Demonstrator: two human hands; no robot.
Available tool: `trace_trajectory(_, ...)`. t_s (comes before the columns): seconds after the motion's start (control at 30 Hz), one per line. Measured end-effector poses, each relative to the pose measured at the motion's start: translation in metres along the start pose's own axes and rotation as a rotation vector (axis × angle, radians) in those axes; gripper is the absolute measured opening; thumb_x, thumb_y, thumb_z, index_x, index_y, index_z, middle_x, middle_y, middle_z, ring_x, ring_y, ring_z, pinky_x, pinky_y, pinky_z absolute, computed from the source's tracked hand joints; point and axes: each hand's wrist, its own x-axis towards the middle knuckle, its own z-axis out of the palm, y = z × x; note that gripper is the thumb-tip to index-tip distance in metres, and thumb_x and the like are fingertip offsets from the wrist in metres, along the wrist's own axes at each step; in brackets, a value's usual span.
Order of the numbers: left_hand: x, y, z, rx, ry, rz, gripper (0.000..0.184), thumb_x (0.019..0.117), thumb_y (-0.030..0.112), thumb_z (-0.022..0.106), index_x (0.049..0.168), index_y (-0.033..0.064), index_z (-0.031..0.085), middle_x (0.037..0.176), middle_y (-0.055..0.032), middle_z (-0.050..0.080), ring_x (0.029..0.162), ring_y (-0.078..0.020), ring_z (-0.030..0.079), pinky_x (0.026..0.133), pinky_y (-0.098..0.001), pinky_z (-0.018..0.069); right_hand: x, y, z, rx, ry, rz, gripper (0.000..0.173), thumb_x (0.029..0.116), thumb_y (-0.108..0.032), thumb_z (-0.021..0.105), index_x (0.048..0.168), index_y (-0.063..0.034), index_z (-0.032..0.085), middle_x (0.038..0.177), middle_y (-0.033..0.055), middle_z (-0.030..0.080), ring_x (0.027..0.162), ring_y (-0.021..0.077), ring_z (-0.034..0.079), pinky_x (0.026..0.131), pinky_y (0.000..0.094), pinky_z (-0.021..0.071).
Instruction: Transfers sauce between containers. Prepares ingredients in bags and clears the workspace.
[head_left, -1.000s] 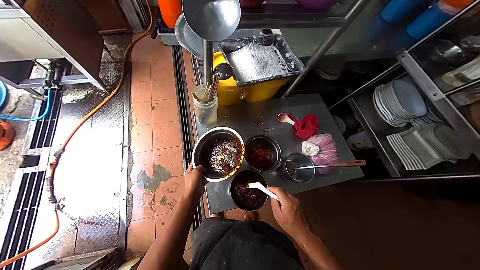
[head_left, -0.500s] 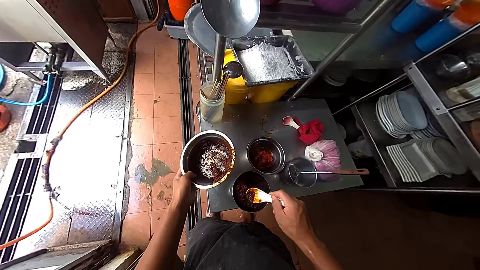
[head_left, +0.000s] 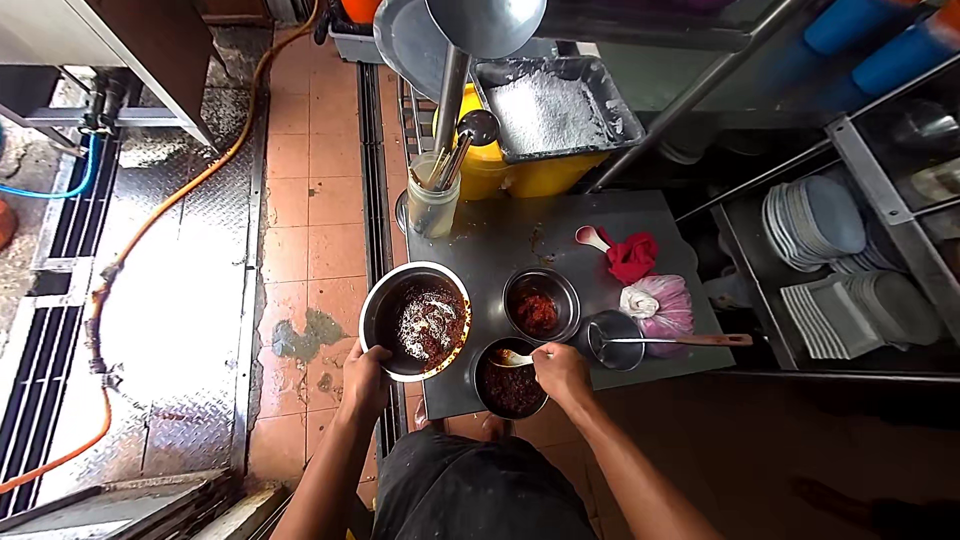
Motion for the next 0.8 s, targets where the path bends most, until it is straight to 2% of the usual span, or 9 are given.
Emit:
trace_trajectory(0.13,0.003,0.000,-0.001,0.014,-0.005,0.001,0.035,0.0917,-0.006,0.052,0.123,0.0059,0.060,0.107,-0.0175,0.068,0.087,-0.0281,0.069,0.069,-0.0468,0.0590,0.017,0.000,-0.006,-0.074,-0.075,-0.013,0.026,0.1040,-0.021,0.053,0.100,-0.0077,0.076,0.087,0.0149,0.073,0.083,0.0325,0.070,0.077,0.0557,0.0533)
trace_trajectory(0.2,0.004,0.001,0.001,0.017,-0.014,0.007,0.036,0.0921,-0.006,0.051,0.125,0.0063,0.059,0.107,-0.0170,0.068,0.087,-0.0272,0.070,0.069,-0.0458,0.0593,0.007,0.004,-0.017,-0.135,-0.068,-0.239,0.025,0.1068,-0.018,0.052,0.109,-0.0082,0.075,0.087,0.0132,0.074,0.081,0.0297,0.071,0.078,0.0528,0.0561)
trace_trajectory(0.27,0.004,0.001,0.002,0.025,-0.017,0.008,0.035,0.0920,-0.006,0.051,0.124,0.0065,0.059,0.106,-0.0163,0.069,0.086,-0.0261,0.070,0.068,-0.0445,0.0592,-0.008,0.016,-0.028,-0.217,0.009,-0.505,0.023,0.1051,-0.012,0.055,0.114,-0.0079,0.076,0.097,0.0111,0.076,0.091,0.0271,0.073,0.088,0.0490,0.0581)
trace_trajectory(0.33,0.002,0.001,0.003,0.029,-0.020,0.006,0.033,0.0919,-0.005,0.051,0.122,0.0066,0.060,0.105,-0.0157,0.069,0.086,-0.0260,0.070,0.067,-0.0443,0.0591,-0.019,0.037,-0.032,-0.171,0.142,-0.657,0.021,0.1019,-0.007,0.059,0.112,-0.0075,0.077,0.096,0.0100,0.076,0.088,0.0251,0.074,0.084,0.0465,0.0607)
trace_trajectory(0.43,-0.003,0.000,0.003,0.014,-0.006,0.024,0.032,0.0921,-0.006,0.052,0.119,0.0067,0.061,0.103,-0.0159,0.069,0.084,-0.0263,0.070,0.065,-0.0443,0.0590,-0.027,0.065,-0.028,0.008,0.198,-0.517,0.023,0.1023,-0.008,0.056,0.110,-0.0107,0.077,0.082,0.0038,0.073,0.069,0.0162,0.069,0.068,0.0388,0.0604)
trace_trajectory(0.57,-0.007,-0.001,0.007,0.018,0.017,0.039,0.029,0.0922,-0.006,0.052,0.117,0.0073,0.060,0.099,-0.0150,0.069,0.079,-0.0249,0.069,0.061,-0.0417,0.0581,-0.010,0.087,0.007,0.136,0.139,-0.266,0.022,0.1033,-0.012,0.058,0.113,-0.0090,0.077,0.087,0.0079,0.074,0.076,0.0200,0.069,0.077,0.0435,0.0576)
trace_trajectory(0.63,-0.008,-0.001,0.009,0.032,0.022,0.035,0.031,0.0920,-0.005,0.053,0.119,0.0077,0.060,0.099,-0.0151,0.069,0.079,-0.0253,0.069,0.061,-0.0425,0.0576,-0.012,0.090,0.030,0.046,0.210,-0.443,0.024,0.1013,-0.008,0.058,0.114,-0.0076,0.078,0.097,0.0125,0.077,0.089,0.0263,0.074,0.085,0.0476,0.0597)
trace_trajectory(0.73,-0.009,0.000,0.014,0.063,0.048,0.081,0.033,0.0908,-0.006,0.054,0.120,0.0072,0.062,0.099,-0.0160,0.070,0.076,-0.0262,0.069,0.059,-0.0432,0.0579,-0.021,0.092,0.046,-0.186,0.498,-0.882,0.030,0.0916,0.000,0.059,0.110,-0.0102,0.080,0.076,0.0090,0.070,0.072,0.0248,0.071,0.066,0.0367,0.0606)
trace_trajectory(0.8,-0.011,0.001,0.017,0.072,0.062,0.128,0.034,0.0899,-0.007,0.054,0.119,0.0071,0.063,0.097,-0.0151,0.070,0.074,-0.0250,0.069,0.056,-0.0410,0.0574,-0.032,0.091,0.033,-0.210,0.623,-0.977,0.033,0.0920,0.002,0.058,0.113,-0.0117,0.080,0.074,0.0062,0.068,0.070,0.0225,0.067,0.063,0.0322,0.0568)
